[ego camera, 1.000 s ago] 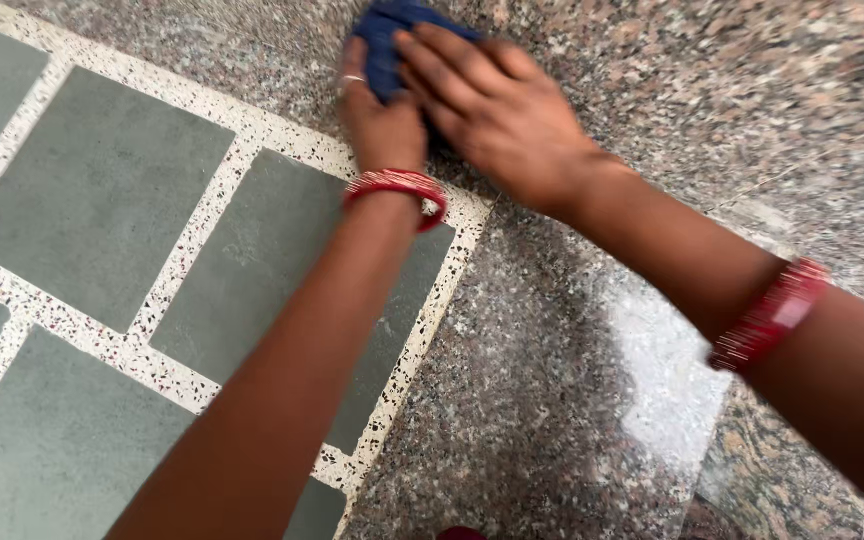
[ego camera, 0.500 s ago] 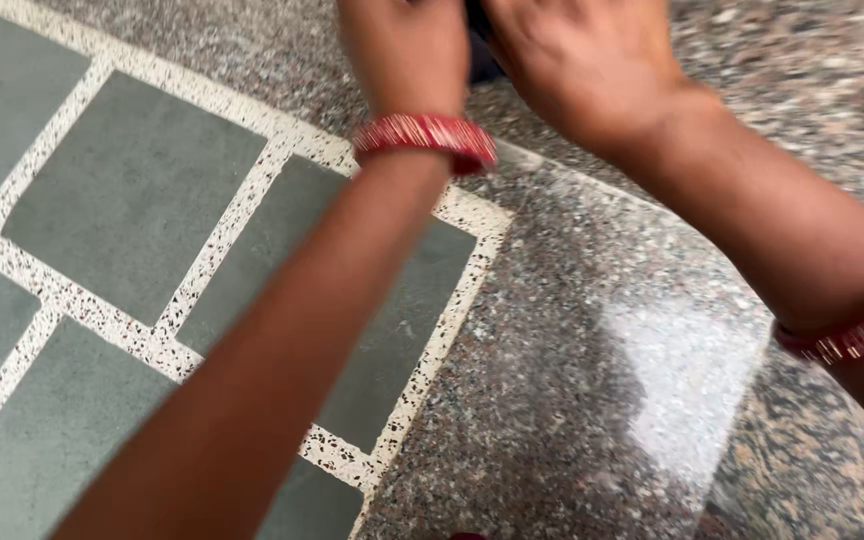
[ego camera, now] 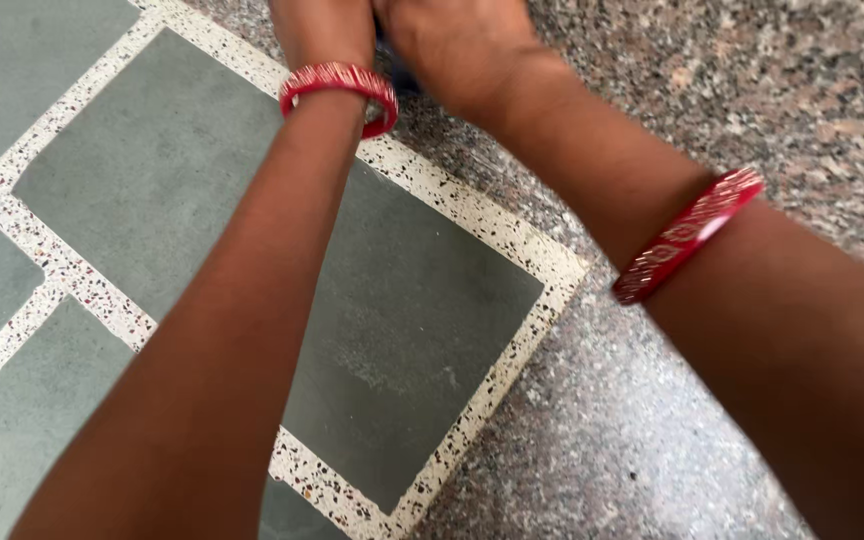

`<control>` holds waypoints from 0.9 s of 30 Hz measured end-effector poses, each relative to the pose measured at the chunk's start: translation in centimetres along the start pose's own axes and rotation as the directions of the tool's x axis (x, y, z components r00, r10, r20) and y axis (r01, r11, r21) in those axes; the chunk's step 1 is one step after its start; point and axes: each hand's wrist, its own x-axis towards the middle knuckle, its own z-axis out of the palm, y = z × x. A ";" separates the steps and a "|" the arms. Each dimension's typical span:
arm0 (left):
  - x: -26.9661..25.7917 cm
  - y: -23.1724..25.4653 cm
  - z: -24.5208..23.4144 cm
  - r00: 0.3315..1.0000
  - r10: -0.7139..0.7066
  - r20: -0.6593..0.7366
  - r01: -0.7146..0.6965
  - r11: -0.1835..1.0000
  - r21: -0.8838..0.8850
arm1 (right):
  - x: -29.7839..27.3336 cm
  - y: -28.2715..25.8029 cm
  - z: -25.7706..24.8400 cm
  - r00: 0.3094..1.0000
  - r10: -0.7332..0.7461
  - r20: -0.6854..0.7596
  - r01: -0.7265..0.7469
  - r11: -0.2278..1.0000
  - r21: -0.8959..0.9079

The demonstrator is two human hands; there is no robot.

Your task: The person scrubs the tiled floor and a stone ledge with a blue cloth, using both hands to apply pressure and move the cloth back and forth across the surface.

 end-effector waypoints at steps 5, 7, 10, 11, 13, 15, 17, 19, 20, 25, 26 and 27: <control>-2.9 -0.8 -1.9 0.951 0.256 0.171 -0.274 0.957 0.091 | -1.6 -2.2 2.2 0.953 -0.158 -0.258 0.109 0.975 -0.194; -4.1 -0.7 -2.8 0.913 0.345 0.219 -0.371 0.924 0.091 | -2.5 -2.6 2.8 0.971 -0.088 -0.223 0.089 0.996 -0.003; -6.1 0.7 -4.1 0.847 0.342 0.407 -0.423 0.897 0.126 | -5.4 -2.2 2.3 0.999 0.005 -0.035 0.007 0.935 0.355; -7.0 1.7 -4.5 0.817 0.315 0.483 -0.428 0.892 0.144 | -7.0 -1.8 2.0 0.999 0.019 0.051 -0.041 0.881 0.471; -10.5 5.0 -5.0 0.657 0.397 0.641 -0.639 0.745 0.194 | -12.2 -0.7 1.4 0.974 0.081 0.214 -0.197 0.773 0.603; -14.2 9.2 -5.8 0.601 0.397 0.694 -0.574 0.819 0.029 | -17.8 0.1 1.0 0.985 0.095 0.144 -0.166 0.749 0.641; -17.3 12.8 -7.6 0.565 0.411 0.715 -0.502 0.860 -0.098 | -22.2 0.8 1.0 0.964 0.243 0.103 -0.255 0.756 0.603; -18.9 15.3 -8.9 0.473 0.475 0.742 -0.647 0.759 -0.074 | -23.8 0.9 1.4 0.925 0.359 0.124 -0.363 0.740 0.566; -19.1 15.9 -9.2 0.426 0.499 0.755 -0.713 0.699 -0.060 | -23.9 0.9 1.5 0.903 0.397 0.164 -0.418 0.725 0.547; -14.5 10.9 -10.4 0.388 0.444 0.807 -0.749 0.662 -0.005 | -21.7 0.1 -0.3 0.926 0.300 0.230 -0.375 0.653 0.658; -13.5 9.2 -10.9 0.410 0.443 0.797 -0.757 0.653 0.027 | -20.6 -0.2 -0.6 0.937 0.256 0.239 -0.350 0.670 0.655; -12.3 7.2 -11.5 0.474 0.439 0.763 -0.697 0.717 0.020 | -19.5 -0.6 -0.7 0.945 0.212 0.249 -0.325 0.685 0.652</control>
